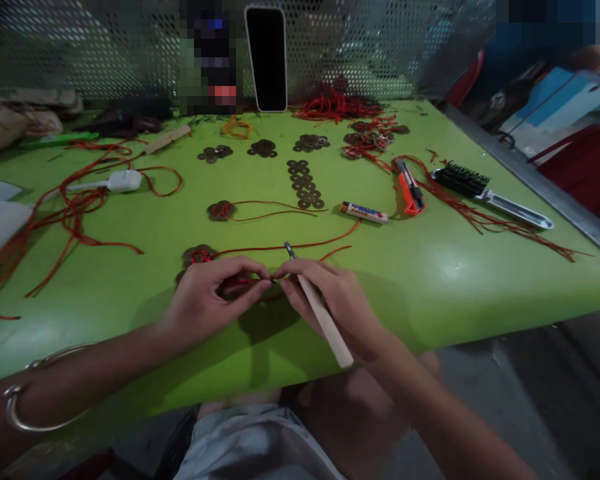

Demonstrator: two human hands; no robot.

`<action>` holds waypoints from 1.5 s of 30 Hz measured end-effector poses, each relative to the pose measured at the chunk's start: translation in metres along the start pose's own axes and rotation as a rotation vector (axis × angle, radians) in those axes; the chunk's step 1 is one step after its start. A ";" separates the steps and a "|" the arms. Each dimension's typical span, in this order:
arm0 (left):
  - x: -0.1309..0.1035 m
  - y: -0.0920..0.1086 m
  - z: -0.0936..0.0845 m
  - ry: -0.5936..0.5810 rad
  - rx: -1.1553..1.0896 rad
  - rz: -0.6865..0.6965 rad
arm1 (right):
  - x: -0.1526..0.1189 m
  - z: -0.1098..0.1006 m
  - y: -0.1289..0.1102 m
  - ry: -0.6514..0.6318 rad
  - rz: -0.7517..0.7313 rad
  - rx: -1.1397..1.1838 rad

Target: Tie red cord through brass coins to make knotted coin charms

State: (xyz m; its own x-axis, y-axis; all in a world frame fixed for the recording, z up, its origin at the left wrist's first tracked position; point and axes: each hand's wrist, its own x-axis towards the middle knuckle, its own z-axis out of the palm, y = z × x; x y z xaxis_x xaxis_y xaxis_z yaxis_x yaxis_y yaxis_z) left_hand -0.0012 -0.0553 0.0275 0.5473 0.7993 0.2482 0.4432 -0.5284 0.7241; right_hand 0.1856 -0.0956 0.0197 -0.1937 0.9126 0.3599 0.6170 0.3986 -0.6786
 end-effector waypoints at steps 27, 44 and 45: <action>-0.033 -0.018 -0.013 -0.108 0.391 0.247 | 0.011 -0.019 0.005 -0.064 -0.067 -0.029; -0.038 -0.010 -0.008 0.065 0.001 0.451 | 0.070 -0.105 0.007 0.211 -0.246 -0.486; -0.039 -0.009 -0.007 0.070 0.008 0.496 | 0.080 -0.115 0.013 0.277 -0.242 -0.563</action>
State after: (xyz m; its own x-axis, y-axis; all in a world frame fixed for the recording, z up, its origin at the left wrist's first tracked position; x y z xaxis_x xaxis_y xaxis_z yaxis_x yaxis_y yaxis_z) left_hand -0.0313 -0.0797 0.0154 0.6444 0.4683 0.6045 0.1471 -0.8517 0.5029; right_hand 0.2662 -0.0281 0.1136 -0.2203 0.7165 0.6619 0.8990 0.4125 -0.1473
